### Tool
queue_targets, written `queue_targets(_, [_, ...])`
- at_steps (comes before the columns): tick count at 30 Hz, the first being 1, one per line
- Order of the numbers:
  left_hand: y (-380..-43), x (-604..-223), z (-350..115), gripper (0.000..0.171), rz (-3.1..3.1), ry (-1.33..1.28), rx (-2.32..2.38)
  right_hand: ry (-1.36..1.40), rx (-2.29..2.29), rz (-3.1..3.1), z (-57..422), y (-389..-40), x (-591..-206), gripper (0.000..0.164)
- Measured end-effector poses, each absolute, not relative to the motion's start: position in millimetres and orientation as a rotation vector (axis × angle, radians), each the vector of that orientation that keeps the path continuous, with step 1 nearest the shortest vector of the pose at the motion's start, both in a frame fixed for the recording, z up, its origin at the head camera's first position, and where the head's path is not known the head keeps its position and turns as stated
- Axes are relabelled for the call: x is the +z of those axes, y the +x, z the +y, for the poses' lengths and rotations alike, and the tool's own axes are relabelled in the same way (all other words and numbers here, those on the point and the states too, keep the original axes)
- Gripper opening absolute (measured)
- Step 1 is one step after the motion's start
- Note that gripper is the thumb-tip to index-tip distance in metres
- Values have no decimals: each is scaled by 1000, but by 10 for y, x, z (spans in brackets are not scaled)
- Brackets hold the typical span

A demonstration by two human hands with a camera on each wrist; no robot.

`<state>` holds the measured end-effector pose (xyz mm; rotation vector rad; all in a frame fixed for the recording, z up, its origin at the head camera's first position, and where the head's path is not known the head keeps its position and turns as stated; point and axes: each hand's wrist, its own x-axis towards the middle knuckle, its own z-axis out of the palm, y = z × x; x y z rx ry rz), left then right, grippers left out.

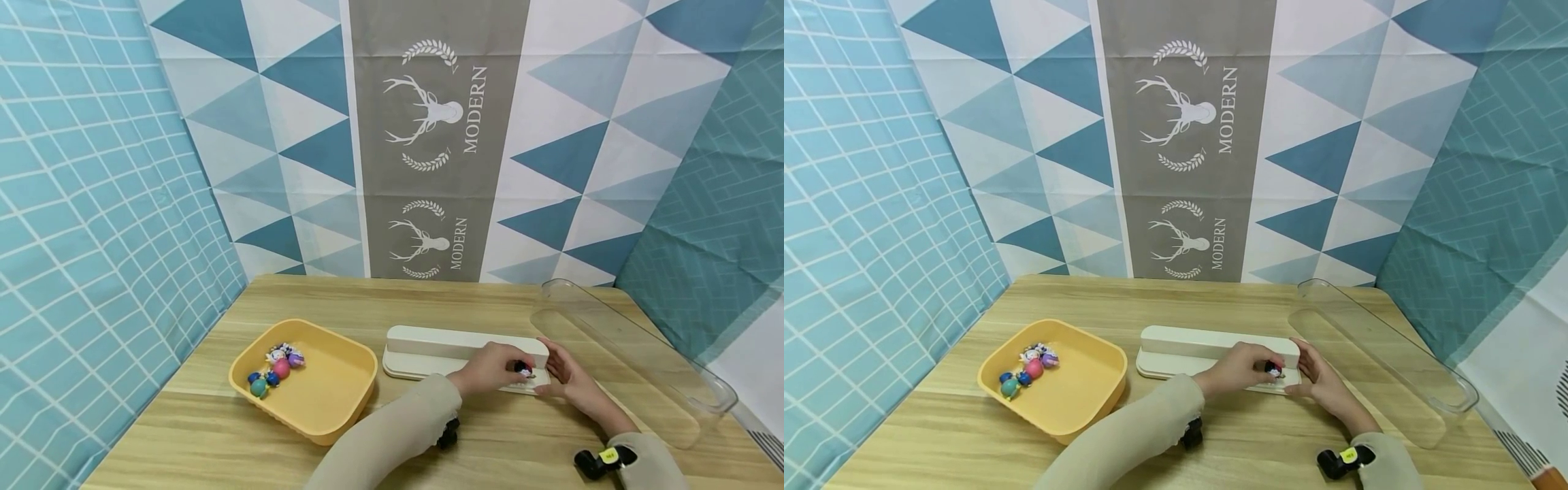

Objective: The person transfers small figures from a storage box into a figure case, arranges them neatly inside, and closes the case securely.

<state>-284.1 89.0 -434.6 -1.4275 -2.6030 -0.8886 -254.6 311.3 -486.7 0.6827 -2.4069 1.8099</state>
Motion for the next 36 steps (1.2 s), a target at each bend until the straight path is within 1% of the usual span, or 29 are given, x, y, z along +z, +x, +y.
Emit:
queue_targets(4, [-2820,-4281,903,20,-2505,-1470,-460,726,1813,-2380,3116,-2543,-4884,93])
queue_targets(13, [-2782,-4262,895,19,-2329,-1324,28,749,1808,-2362,3104,-2549,-4903,92])
queue_targets(17, [-2794,-4289,906,20,-2315,-1272,98,732,1804,-2366,3097,-2555,-4895,92])
queue_targets(24, [-2818,-4289,919,29,-2311,-1265,185,744,1797,-2359,3100,-2567,-4905,92])
queue_targets(28, [-2809,-4232,901,35,-2300,-1290,260,763,1790,-2348,3101,-2572,-4909,92])
queue_targets(36, [-2809,-4080,832,40,-2293,-1298,350,681,1795,-2393,3112,-2568,-4875,94])
